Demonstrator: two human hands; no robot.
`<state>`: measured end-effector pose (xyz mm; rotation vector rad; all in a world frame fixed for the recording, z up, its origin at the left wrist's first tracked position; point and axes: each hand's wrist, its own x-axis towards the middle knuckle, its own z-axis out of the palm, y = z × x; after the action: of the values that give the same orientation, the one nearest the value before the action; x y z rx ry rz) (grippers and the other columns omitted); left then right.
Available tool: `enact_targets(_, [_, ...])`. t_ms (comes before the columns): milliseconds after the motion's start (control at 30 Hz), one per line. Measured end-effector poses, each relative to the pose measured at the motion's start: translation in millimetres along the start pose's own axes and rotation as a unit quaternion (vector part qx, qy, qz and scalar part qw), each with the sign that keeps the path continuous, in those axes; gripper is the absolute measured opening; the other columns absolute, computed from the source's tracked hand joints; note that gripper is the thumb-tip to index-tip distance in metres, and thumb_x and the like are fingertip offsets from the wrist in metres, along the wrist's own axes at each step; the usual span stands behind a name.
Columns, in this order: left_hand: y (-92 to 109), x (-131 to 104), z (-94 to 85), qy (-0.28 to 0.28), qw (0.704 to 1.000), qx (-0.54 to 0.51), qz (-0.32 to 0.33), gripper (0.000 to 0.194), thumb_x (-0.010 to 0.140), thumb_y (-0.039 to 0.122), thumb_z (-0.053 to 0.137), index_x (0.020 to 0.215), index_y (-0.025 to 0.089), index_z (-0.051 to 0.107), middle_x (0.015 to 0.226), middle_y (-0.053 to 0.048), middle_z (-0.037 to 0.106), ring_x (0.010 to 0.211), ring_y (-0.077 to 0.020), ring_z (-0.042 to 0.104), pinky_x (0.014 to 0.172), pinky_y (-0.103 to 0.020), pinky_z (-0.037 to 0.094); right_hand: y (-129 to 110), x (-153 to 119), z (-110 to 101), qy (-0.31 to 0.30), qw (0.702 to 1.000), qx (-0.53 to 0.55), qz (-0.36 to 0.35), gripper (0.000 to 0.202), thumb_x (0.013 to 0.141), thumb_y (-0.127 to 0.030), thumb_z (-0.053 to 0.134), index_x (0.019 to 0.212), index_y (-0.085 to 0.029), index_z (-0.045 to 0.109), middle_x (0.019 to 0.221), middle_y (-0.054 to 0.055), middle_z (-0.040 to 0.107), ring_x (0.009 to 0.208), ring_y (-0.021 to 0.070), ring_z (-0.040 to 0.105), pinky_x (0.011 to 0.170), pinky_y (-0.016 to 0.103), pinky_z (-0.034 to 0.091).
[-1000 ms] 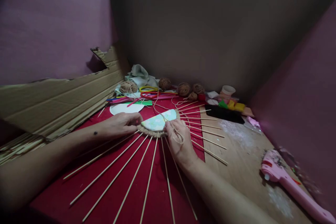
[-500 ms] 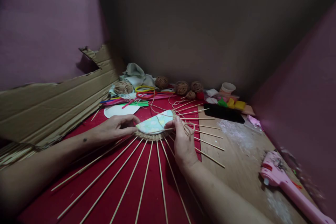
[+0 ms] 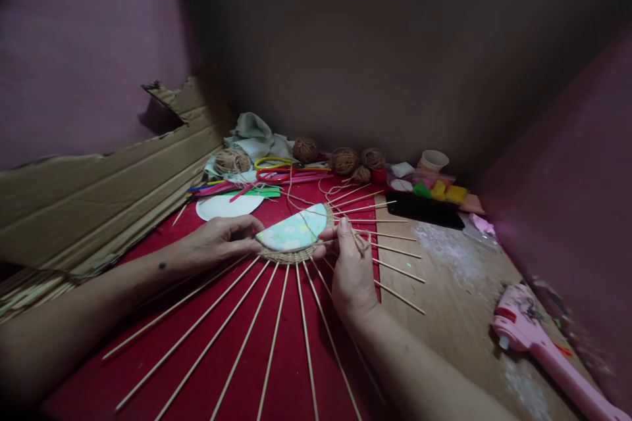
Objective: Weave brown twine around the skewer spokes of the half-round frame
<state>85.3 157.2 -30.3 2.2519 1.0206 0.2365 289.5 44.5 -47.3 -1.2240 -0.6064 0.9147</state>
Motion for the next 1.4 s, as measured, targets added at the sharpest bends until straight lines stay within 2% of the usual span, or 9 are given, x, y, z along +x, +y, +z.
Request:
enact_targets(367, [-1, 0, 2.7, 0.007, 0.998, 0.057, 0.004, 0.035, 0.081, 0.051, 0.056, 0.101, 0.023, 0.062, 0.084, -0.001, 0.066, 0.079, -0.0173, 0.058, 0.066, -0.024, 0.039, -37, 39, -21, 0.039, 0.994, 0.102, -0.016, 0.034, 0.087, -0.044, 0.046, 0.061, -0.022, 0.049, 0.037, -0.009, 0.029, 0.034, 0.0111, 0.037, 0.054, 0.031, 0.049])
enact_targets(600, [0, 2, 1.8, 0.003, 0.999, 0.048, 0.009, 0.035, 0.078, 0.051, 0.060, 0.096, 0.021, 0.063, 0.079, -0.001, 0.065, 0.075, -0.0170, 0.057, 0.064, -0.024, 0.037, -55, 56, -34, 0.094, 0.984, 0.090, 0.124, 0.030, 0.092, -0.024, 0.027, 0.076, -0.019, 0.052, 0.078, 0.010, 0.063, 0.062, 0.0160, 0.061, 0.056, 0.032, 0.052])
enact_targets(767, [-6, 4, 4.2, 0.017, 0.997, 0.067, 0.037, 0.037, 0.079, 0.052, 0.060, 0.098, 0.021, 0.063, 0.076, -0.001, 0.065, 0.071, -0.0159, 0.056, 0.062, -0.023, 0.036, -37, 23, -20, 0.041, 0.989, -0.089, -0.111, 0.010, 0.076, -0.025, 0.061, 0.086, -0.021, 0.059, 0.074, 0.000, 0.059, 0.060, 0.0135, 0.055, 0.058, 0.029, 0.048])
enact_targets(833, [-8, 4, 5.2, 0.022, 0.996, 0.072, 0.045, 0.037, 0.079, 0.054, 0.060, 0.096, 0.022, 0.063, 0.073, 0.000, 0.064, 0.069, -0.0153, 0.055, 0.061, -0.023, 0.035, -31, 9, -9, -0.061, 0.945, -0.230, -0.224, 0.009, 0.080, -0.022, 0.059, 0.088, -0.022, 0.063, 0.080, 0.001, 0.062, 0.071, 0.0157, 0.058, 0.067, 0.031, 0.048])
enact_targets(933, [-6, 3, 5.6, 0.023, 0.996, 0.075, 0.042, 0.034, 0.079, 0.052, 0.061, 0.095, 0.022, 0.064, 0.073, 0.001, 0.063, 0.068, -0.0150, 0.054, 0.060, -0.022, 0.033, -19, 3, 5, -0.206, 0.804, -0.406, -0.382, 0.019, 0.086, -0.016, 0.050, 0.097, -0.022, 0.065, 0.102, 0.008, 0.064, 0.095, 0.0212, 0.056, 0.085, 0.039, 0.045])
enact_targets(1033, [-2, 2, 4.9, 0.026, 0.996, 0.076, 0.039, 0.031, 0.079, 0.048, 0.062, 0.096, 0.022, 0.064, 0.077, 0.001, 0.065, 0.071, -0.0152, 0.055, 0.061, -0.022, 0.033, -3, 9, 11, -0.226, 0.661, -0.540, -0.470, 0.020, 0.089, -0.013, 0.047, 0.100, -0.018, 0.064, 0.110, 0.012, 0.064, 0.105, 0.0264, 0.050, 0.088, 0.044, 0.040])
enact_targets(1100, [0, 2, 4.4, 0.026, 0.996, 0.075, 0.037, 0.031, 0.079, 0.047, 0.063, 0.095, 0.021, 0.064, 0.077, 0.001, 0.065, 0.072, -0.0152, 0.055, 0.062, -0.022, 0.033, 3, 14, 12, -0.221, 0.610, -0.583, -0.489, 0.017, 0.090, -0.013, 0.046, 0.093, -0.017, 0.063, 0.103, 0.011, 0.065, 0.103, 0.0262, 0.050, 0.087, 0.043, 0.039])
enact_targets(1300, [4, 1, 2.9, 0.025, 0.997, 0.073, 0.030, 0.029, 0.078, 0.044, 0.065, 0.095, 0.021, 0.065, 0.079, 0.000, 0.066, 0.073, -0.0151, 0.055, 0.063, -0.022, 0.034, -3, 4, 10, -0.227, 0.556, -0.595, -0.535, 0.025, 0.090, -0.011, 0.040, 0.077, -0.018, 0.060, 0.073, 0.007, 0.060, 0.075, 0.0211, 0.048, 0.078, 0.037, 0.039])
enact_targets(1400, [5, 1, 2.7, 0.024, 0.996, 0.081, 0.026, 0.028, 0.078, 0.042, 0.065, 0.096, 0.021, 0.065, 0.080, 0.000, 0.066, 0.073, -0.0155, 0.056, 0.063, -0.022, 0.034, -8, -14, 9, -0.249, 0.589, -0.597, -0.484, 0.021, 0.088, -0.014, 0.043, 0.078, -0.017, 0.061, 0.074, 0.008, 0.061, 0.070, 0.0200, 0.052, 0.065, 0.032, 0.039])
